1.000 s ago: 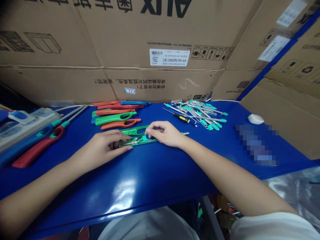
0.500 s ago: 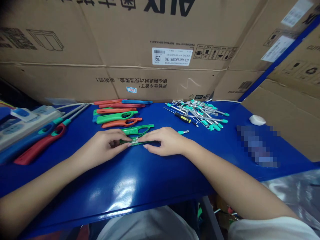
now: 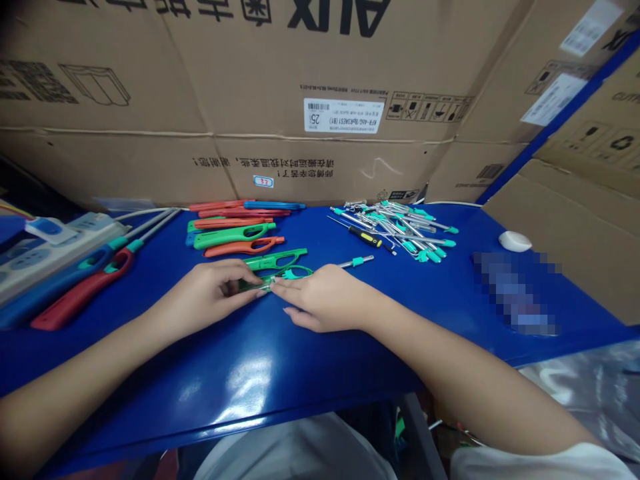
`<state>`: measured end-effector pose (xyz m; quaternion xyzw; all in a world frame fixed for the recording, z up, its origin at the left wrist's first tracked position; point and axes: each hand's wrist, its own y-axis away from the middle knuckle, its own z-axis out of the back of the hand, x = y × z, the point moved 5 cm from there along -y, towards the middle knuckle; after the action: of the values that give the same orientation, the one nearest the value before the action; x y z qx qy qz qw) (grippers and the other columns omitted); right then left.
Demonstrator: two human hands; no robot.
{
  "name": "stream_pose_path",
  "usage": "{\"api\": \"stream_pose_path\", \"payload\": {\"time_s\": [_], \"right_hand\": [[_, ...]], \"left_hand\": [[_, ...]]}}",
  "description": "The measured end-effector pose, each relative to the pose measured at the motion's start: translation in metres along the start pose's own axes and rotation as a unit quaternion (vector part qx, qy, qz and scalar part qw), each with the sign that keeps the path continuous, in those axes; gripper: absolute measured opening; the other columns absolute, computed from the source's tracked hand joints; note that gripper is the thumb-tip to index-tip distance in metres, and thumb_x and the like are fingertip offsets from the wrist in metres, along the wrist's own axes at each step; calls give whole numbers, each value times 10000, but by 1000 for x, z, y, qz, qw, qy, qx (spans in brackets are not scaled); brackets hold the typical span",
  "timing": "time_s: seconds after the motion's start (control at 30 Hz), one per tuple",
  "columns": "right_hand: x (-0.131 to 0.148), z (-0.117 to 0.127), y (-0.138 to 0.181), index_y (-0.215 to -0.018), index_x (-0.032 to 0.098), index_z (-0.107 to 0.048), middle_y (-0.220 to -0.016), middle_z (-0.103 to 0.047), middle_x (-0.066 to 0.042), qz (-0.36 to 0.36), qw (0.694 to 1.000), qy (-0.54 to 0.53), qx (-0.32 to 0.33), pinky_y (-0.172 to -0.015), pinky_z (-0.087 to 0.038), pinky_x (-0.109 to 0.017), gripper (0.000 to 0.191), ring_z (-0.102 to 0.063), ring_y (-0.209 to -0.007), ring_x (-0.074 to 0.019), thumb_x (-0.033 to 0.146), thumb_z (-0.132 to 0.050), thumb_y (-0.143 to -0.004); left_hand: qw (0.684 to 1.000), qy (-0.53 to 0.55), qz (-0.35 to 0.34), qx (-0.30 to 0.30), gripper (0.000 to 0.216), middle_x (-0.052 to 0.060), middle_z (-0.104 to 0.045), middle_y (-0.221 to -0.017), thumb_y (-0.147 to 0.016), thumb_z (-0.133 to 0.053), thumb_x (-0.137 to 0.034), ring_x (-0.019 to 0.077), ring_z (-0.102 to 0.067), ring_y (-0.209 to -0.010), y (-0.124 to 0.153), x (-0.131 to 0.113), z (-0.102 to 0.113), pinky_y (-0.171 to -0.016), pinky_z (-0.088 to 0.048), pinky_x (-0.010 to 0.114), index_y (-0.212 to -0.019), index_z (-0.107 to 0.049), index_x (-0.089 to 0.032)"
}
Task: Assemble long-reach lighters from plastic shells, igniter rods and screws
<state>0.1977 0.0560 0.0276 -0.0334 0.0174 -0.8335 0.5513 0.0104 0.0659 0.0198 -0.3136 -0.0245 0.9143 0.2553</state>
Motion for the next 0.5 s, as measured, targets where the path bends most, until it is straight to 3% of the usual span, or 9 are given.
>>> {"api": "stream_pose_path", "payload": {"time_s": [0.5], "right_hand": [[-3,3,2,-1385,172,-631,-1219,-761,-96,-17,1000,-20,-14,-607,-448,-295,428,-765,-898,-215,342,-498,-1016]], "left_hand": [[999,15,31,-7,241,23,-725,-831,-894,-658,-427,140,-614,-627,1,2,-2,-586,-448,246,-865,-742,-203]]}}
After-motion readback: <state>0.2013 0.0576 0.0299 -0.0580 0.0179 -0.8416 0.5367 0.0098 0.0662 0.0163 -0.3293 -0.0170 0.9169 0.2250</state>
